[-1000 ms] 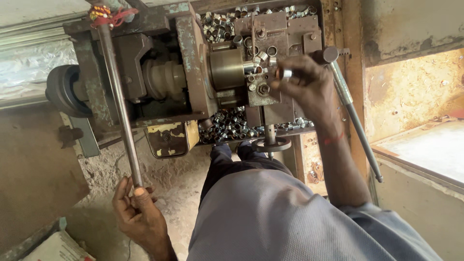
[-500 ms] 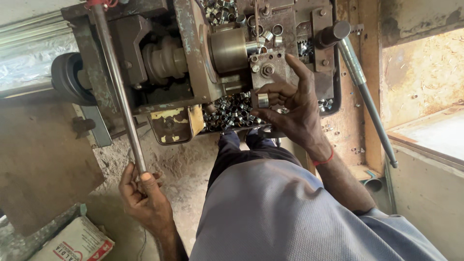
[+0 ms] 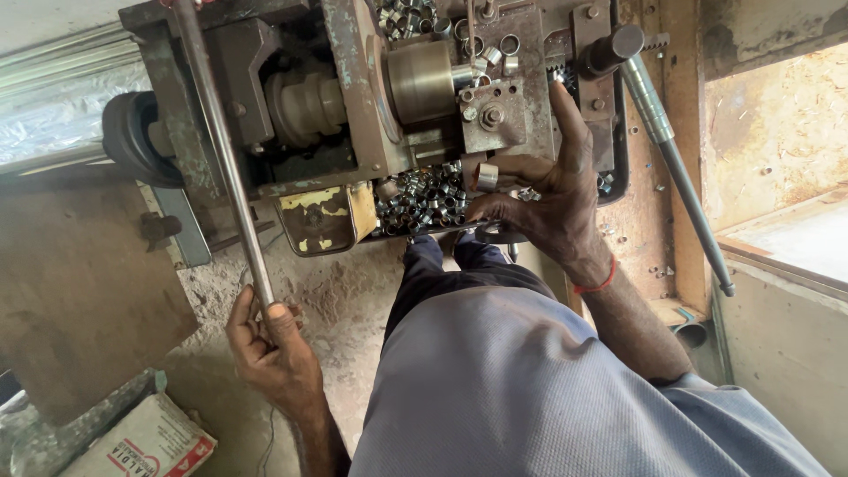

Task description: The person operates a manual metal press machine, repeatedly turning a wheel to shape small metal pieces. They use a red-handled tool to remove finished pieces from the machine and place them into a tray. The process is repeated continuously throughout the clip.

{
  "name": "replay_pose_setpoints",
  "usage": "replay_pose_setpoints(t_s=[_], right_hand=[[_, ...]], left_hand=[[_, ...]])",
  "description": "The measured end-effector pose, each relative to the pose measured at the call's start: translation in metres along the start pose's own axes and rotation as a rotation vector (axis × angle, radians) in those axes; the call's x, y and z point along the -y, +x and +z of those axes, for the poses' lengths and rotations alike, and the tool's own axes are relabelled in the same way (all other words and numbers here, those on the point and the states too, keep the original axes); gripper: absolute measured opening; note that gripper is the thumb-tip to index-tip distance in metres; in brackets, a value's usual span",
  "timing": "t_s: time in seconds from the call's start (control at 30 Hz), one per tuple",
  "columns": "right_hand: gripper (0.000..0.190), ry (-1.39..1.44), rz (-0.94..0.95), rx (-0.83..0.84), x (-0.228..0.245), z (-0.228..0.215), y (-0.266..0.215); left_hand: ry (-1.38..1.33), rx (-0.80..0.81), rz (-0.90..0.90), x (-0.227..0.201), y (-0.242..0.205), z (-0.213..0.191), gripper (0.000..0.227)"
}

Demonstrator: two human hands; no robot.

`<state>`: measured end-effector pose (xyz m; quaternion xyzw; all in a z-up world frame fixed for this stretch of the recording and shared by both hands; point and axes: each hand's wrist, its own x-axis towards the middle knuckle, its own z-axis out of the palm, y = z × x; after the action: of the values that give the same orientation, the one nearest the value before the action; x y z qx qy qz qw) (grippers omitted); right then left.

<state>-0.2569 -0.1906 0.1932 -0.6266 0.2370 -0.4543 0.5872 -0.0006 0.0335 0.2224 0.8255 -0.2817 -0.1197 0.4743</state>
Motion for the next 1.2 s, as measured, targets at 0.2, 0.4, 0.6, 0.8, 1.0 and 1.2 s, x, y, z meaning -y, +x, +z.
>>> replay_pose_setpoints(t_s=[0.2, 0.4, 0.6, 0.8, 1.0, 1.2], right_hand=[[0.114, 0.031, 0.015, 0.031, -0.008, -0.002, -0.005], [0.051, -0.687, 0.109, -0.181, -0.04, -0.043, 0.018], [0.029, -0.882, 0.186, -0.151, -0.108, -0.106, 0.062], [0.037, -1.002, 0.258, 0.044, -0.176, -0.124, 0.086], [0.032, -0.791, 0.453, 0.211, -0.171, -0.104, 0.114], [0.034, -0.357, 0.62, 0.216, -0.152, -0.087, 0.123]], left_hand=[[-0.003, 0.014, 0.03, 0.001, 0.001, 0.0, 0.044], [-0.002, 0.043, -0.076, -0.01, 0.004, -0.001, 0.044], [0.02, 0.082, -0.112, -0.017, 0.008, 0.0, 0.038], [0.09, 0.111, -0.147, -0.017, 0.009, -0.001, 0.038], [0.139, 0.112, -0.167, -0.012, 0.008, 0.0, 0.041], [0.168, 0.142, -0.18, 0.002, 0.01, -0.003, 0.042]])
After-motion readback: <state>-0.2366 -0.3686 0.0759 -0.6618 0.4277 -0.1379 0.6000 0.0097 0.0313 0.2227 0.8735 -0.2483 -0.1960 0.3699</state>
